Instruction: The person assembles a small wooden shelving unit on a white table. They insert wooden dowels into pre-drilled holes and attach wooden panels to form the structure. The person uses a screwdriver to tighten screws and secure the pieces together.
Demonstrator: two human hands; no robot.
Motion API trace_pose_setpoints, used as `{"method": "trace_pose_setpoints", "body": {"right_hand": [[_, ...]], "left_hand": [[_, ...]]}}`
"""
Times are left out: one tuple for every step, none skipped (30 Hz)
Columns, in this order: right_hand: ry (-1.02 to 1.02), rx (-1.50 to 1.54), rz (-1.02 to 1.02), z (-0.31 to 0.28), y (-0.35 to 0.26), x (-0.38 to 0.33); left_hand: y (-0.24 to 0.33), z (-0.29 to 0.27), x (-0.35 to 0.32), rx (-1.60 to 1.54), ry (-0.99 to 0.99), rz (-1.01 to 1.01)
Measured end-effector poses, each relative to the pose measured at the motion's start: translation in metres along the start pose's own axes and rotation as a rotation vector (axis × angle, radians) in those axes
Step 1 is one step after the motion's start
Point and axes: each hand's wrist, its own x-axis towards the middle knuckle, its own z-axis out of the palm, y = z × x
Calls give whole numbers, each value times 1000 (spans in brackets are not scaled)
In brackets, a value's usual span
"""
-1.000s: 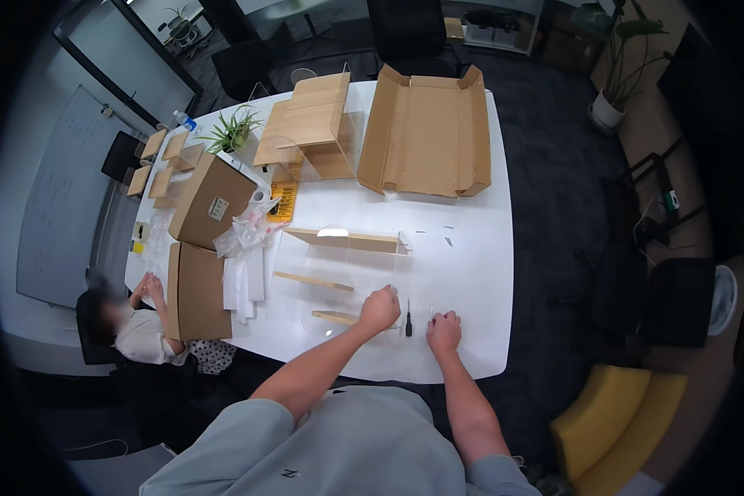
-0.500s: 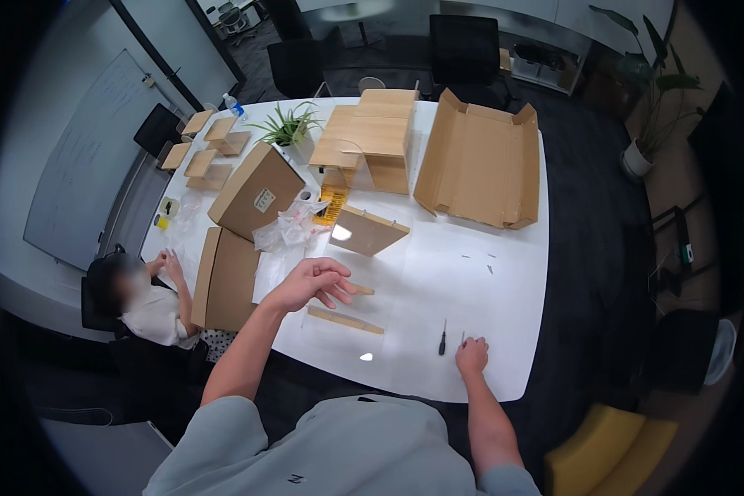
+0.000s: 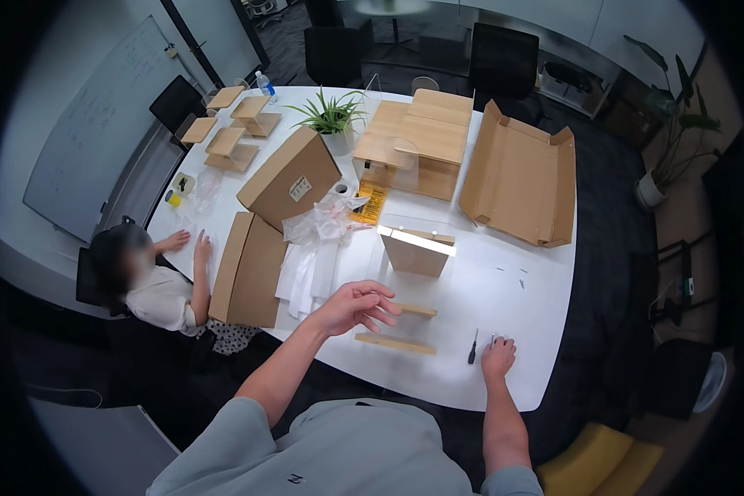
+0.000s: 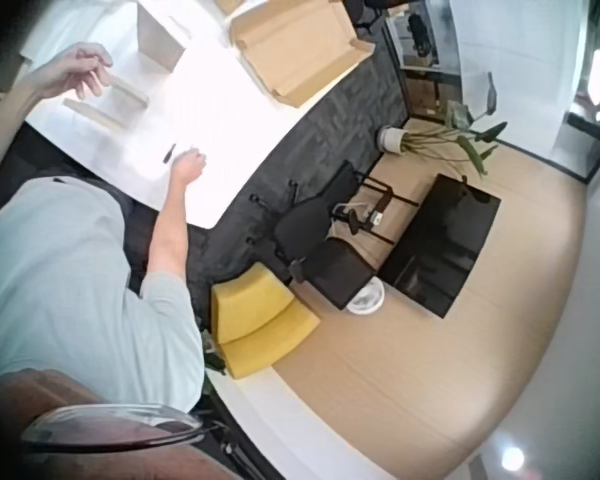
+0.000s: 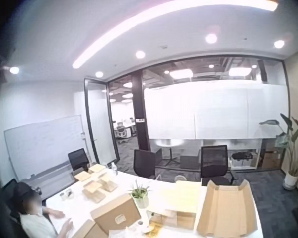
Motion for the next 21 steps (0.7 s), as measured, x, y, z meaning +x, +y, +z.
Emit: {"method": "trace_pose_setpoints", "body": {"right_hand": [[36,-1,-36,2,-5,-1],[33,33,-54,0,-9,-2],[18,64,-74,-3,-18,-8],[2,95,-93,-5,-27,-14],[-59,55,-72,-12,-37,-20],[-82,39,-43,-12,-44,-24],[-104,21,-14,-11,-49,-27],[-125,8,14,-9,-51,-28],[-133,-12,36,-4,-51,-28],[-127,-11,54,-1,-50,-29],[-124,-5,69,2,-50,-28],[-120,1,85,6,-51,-28],[-135,10,84,13,-51,-28],[-143,20,81,18,-50,-24],[-150,30,78,23,-48,-22],[-131,56,82,28,-47,-20],[-109,75,87,26,-49,-22],[-87,94,93,24,-52,-23],[-93,134,116,22,-55,-21],[-95,164,136,9,-57,-20],[-98,195,155,-4,-59,-18]], "left_hand": [[2,3,0,18,11,-14],[1,6,2,32,10,-29],[1,9,1,30,17,-40],[3,11,2,29,24,-50],[4,12,3,29,32,-56],[4,13,3,23,44,-66],[3,13,3,18,55,-75],[2,14,3,16,67,-83],[2,16,2,16,77,-82],[1,19,2,17,86,-80],[3,22,1,21,100,-79],[3,23,0,35,120,-94],[3,24,-1,49,139,-109],[3,26,0,64,155,-117],[2,26,0,70,170,-128],[1,26,-1,78,183,-139],[0,25,-1,79,192,-149],[1,25,-1,90,192,-151],[2,26,-1,103,193,-154],[3,25,0,106,192,-152],[6,22,1,166,258,-134]]}}
